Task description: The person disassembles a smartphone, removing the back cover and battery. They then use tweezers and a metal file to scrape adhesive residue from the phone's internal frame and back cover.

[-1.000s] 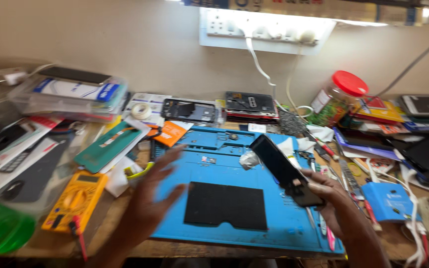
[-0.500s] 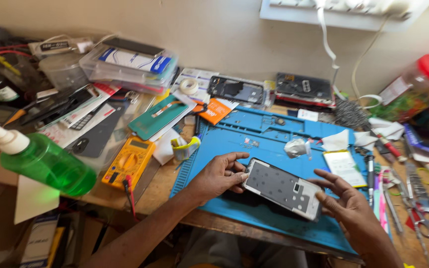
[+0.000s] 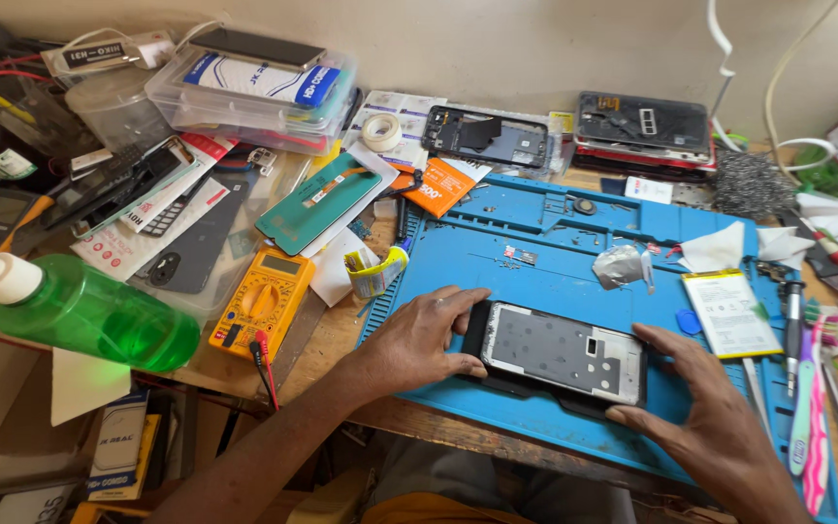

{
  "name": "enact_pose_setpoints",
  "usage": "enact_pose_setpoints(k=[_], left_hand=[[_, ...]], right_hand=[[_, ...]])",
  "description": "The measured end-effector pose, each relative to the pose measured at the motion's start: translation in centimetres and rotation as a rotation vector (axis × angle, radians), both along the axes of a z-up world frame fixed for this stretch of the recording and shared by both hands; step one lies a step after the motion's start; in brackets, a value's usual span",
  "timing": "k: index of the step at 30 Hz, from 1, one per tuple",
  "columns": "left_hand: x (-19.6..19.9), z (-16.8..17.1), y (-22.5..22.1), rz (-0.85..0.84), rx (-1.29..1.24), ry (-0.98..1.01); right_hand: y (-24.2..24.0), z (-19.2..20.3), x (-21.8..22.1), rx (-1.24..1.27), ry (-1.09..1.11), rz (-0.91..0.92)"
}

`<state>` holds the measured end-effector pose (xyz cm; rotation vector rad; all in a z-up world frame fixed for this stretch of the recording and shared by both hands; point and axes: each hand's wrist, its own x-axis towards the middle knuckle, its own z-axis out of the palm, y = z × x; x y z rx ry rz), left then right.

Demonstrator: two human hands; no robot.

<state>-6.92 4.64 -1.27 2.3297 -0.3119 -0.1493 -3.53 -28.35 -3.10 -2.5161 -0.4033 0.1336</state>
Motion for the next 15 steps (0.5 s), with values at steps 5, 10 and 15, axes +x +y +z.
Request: enact_pose_setpoints(k=[5,10,15], left_hand=[[0.1,0.1,0.6,0.006,-0.011,-0.006],[-0.2,-0.5,0.3,-0.010,-0.085,-0.058],[0.1,-1.2,0.2,-0.002,-0.040,-0.074]], right_hand=[[-1.7,-2.2,-1.5,0.117,-0.321,0.028],[-3.2,-5.7,-3.3,0.421,-0.489,-0.142],[-6.8,-7.9,-1.8,0.354,-0.327,-0.155]])
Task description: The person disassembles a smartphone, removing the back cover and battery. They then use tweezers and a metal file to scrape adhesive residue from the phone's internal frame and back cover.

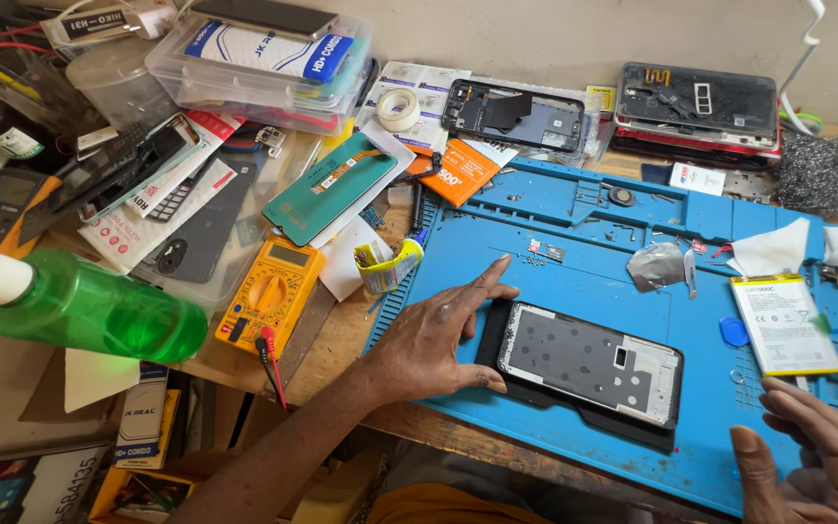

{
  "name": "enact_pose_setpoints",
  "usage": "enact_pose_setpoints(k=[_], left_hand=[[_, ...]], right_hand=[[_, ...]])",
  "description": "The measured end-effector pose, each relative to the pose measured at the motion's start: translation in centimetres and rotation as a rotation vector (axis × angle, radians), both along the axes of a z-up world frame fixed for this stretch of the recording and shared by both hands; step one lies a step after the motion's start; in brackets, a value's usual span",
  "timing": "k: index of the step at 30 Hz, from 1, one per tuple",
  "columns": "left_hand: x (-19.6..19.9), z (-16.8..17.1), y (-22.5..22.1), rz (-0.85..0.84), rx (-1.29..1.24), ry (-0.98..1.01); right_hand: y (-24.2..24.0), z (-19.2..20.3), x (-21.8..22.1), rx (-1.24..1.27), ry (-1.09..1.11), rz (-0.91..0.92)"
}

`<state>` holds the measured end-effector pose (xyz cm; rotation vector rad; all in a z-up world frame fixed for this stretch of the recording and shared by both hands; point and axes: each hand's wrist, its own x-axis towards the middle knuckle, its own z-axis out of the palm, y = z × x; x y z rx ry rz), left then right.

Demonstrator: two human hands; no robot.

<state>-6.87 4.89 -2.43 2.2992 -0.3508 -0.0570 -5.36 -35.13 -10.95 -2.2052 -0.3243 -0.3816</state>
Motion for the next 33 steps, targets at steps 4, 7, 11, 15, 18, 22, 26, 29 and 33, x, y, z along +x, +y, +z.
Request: enact_pose_setpoints(k=[4,7,11,15,18,22,26,29,33], left_hand=[[0.2,-0.2,-0.1,0.000,0.027,0.016],[0.2,0.0,-0.1,-0.004,0.004,0.008],[0.1,0.0,-0.2,0.009,-0.008,0.009],[0.2,-1.0,0.0,0.051,0.027,0.060],[0.6,-1.9,-0.2,0.029,0.075,-0.013],[0.8,-1.0,-0.9,0.104,0.113,0.062],[0.8,-0.8,-0.9,0.134,0.117,0.106],[0.9,-1.3,-0.6,0.126,0.114,0.098],[1.1,-1.8,-0.6,0.114,0.115,0.071]], right_hand=[[0.4,-1.3,-0.8,0.198,-0.068,-0.046],[0.0,-1.9,-0.6,0.241,-0.050,-0.092],[-1.3,-2.8,-1.2,0.332,-0.074,-0.143],[-1.9,0.8,-1.4,0.468,-0.170,-0.329],[-3.5,5.4,-1.3,0.340,-0.108,-0.467],[-5.1,9.4,-0.1,0.066,0.111,-0.539],[-5.9,10.2,0.0,-0.213,0.293,-0.561],[-6.6,10.2,0.4,-0.329,0.374,-0.574],[-7.3,9.9,1.4,-0.445,0.542,-0.523]])
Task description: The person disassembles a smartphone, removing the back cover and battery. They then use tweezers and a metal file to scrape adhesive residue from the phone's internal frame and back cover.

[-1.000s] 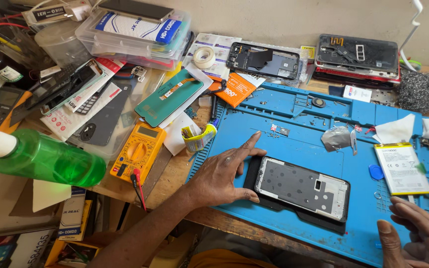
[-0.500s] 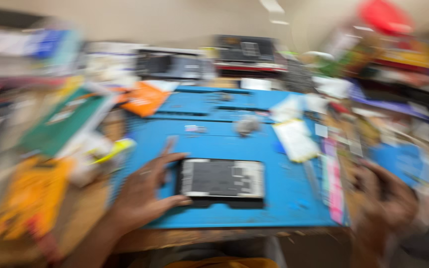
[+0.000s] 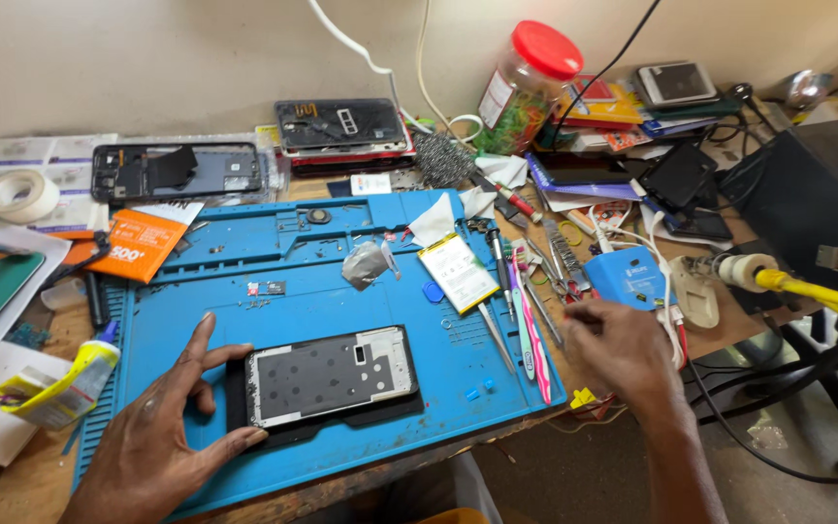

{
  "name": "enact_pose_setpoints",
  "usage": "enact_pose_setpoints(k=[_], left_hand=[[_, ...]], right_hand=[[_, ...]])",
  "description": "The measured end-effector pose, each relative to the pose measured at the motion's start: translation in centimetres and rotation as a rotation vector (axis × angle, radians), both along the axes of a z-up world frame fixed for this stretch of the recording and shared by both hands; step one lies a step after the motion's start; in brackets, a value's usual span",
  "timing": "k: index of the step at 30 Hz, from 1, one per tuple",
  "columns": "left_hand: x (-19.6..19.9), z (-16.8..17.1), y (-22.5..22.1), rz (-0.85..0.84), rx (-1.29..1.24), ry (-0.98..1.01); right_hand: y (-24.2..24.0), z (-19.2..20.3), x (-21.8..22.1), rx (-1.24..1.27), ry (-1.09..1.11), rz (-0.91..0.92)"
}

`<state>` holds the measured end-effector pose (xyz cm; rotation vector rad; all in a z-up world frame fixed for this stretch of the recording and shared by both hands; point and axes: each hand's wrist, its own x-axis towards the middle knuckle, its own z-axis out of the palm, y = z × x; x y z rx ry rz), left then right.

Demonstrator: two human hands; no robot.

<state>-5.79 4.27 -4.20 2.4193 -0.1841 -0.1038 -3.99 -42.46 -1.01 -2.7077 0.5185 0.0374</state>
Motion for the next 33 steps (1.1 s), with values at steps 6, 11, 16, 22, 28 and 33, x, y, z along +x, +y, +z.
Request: enact_pose_setpoints(k=[6,11,16,22,28,33], left_hand=[[-0.2,0.0,0.2,-0.018,-0.025,-0.042],[-0.2,-0.8,0.7,0.000,0.017,0.000],[0.9,-2.9,1.4,-0.052,-0.034,-0.095],[0.6,-2.8,1.5,-0.047,-0.028,-0.078],[0.3,-2.0,0.6,-0.015,0.017,-0.037],[-0.6,-0.9,0.8,-0.110,-0.141,-0.168]], right_hand=[[-0.4,-0.3,0.5,-0.069,0.166,0.055],[-2.2,0.0,-0.5,0.069,0.138,-0.015],[-1.8,-1.1,0.0,0.003,-0.029,-0.129],[-1.8,1.1,0.3,0.046,-0.072,0.086],[-4.6,-2.2,0.2,0.109,0.226,0.132],[-4.2,-6.7,1.1,0.542,0.154,0.270]])
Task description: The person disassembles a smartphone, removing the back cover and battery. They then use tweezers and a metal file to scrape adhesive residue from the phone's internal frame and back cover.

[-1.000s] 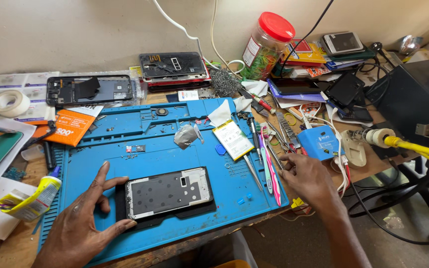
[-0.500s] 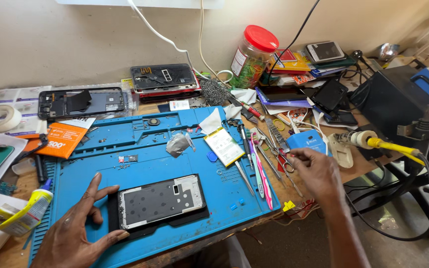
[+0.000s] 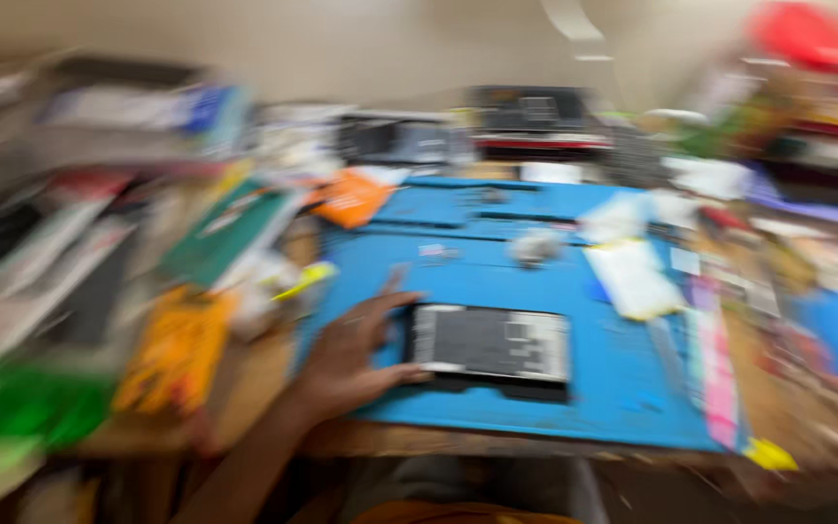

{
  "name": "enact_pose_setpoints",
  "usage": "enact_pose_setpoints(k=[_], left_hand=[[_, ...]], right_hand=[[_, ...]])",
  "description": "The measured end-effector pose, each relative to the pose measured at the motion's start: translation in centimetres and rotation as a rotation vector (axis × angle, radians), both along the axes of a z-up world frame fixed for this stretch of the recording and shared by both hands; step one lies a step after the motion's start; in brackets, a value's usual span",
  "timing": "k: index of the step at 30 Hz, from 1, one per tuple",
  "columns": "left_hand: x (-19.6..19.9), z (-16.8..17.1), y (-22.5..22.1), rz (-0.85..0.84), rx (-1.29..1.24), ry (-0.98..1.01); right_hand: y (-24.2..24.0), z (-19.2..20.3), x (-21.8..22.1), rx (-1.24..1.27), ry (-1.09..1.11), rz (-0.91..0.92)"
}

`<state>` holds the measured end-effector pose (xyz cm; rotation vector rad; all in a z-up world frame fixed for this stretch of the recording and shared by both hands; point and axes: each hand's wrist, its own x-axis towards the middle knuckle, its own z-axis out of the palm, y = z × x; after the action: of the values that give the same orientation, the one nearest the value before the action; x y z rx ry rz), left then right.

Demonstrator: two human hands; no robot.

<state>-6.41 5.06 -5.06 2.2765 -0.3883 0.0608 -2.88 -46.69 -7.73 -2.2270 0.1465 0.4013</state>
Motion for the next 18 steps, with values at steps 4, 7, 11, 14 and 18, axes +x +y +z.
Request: enact_pose_setpoints(k=[4,7,11,14,18], left_hand=[[-0.6,2.1,-0.1,0.030,0.000,0.059],[-1.1,2.4,-0.2,0.021,-0.044,0.003],[-2.7,2.2,0.0,-0.019,0.006,-0.285],[-3.7,2.0,-0.6,-0.014,0.075,-0.237],[-4.5,2.4,-1.4,0.007,0.124,-0.176]], right_hand=[[1.2,-2.5,-0.3,0.091,-0.268,-0.141],[4.1,-2.3,-4.0,0.271,-0.516,-0.198],[15.4,0.2,-3.7,0.408,-0.546,-0.088],[22.0,4.4,-2.4,0.391,-0.426,0.086],[27.4,6.4,-1.1,0.194,-0.387,0.169]])
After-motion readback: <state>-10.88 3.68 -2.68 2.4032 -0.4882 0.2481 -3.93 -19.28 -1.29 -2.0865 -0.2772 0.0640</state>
